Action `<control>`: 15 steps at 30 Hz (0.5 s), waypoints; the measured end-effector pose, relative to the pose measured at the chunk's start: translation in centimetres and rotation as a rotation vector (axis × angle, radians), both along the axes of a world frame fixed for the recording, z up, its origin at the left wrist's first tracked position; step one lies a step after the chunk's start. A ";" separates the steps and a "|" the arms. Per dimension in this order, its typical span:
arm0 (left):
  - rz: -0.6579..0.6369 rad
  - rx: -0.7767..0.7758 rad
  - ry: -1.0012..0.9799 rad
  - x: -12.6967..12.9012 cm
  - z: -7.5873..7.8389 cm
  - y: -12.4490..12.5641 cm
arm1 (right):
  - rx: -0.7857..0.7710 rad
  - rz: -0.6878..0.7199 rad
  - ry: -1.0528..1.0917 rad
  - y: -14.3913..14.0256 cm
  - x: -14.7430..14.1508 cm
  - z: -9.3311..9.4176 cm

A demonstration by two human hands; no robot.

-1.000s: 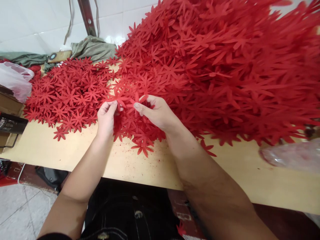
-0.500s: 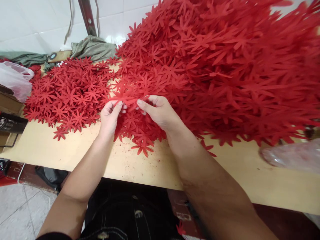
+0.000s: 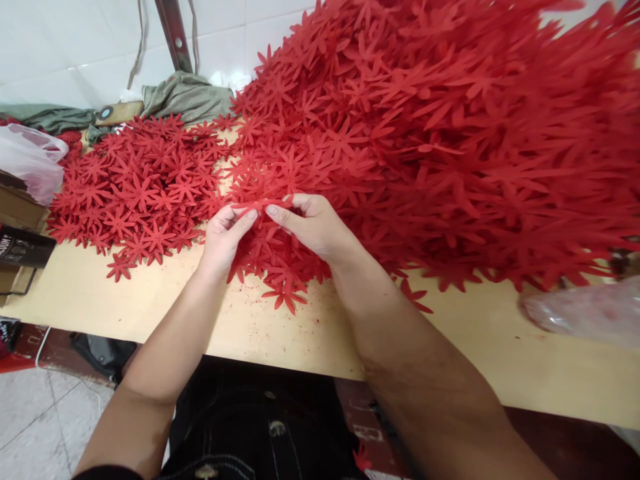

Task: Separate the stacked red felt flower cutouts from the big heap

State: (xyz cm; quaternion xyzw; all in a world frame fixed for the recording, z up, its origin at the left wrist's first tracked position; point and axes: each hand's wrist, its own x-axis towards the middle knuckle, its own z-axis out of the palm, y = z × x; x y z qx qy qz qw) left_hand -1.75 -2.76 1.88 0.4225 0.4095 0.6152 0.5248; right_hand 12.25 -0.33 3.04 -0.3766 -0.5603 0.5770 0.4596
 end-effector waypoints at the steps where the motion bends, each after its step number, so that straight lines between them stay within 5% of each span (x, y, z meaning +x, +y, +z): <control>1: -0.035 -0.001 0.009 0.0 0.0 0.0 | -0.014 0.026 0.001 -0.1 0.0 0.0; 9: 0.092 -0.046 -0.003 -0.2 -0.5 0.3 | 0.038 0.001 -0.119 -0.1 0.1 0.0; 15: 0.156 -0.058 -0.022 -0.4 -0.6 0.6 | 0.119 -0.357 -0.112 1.2 1.1 -1.0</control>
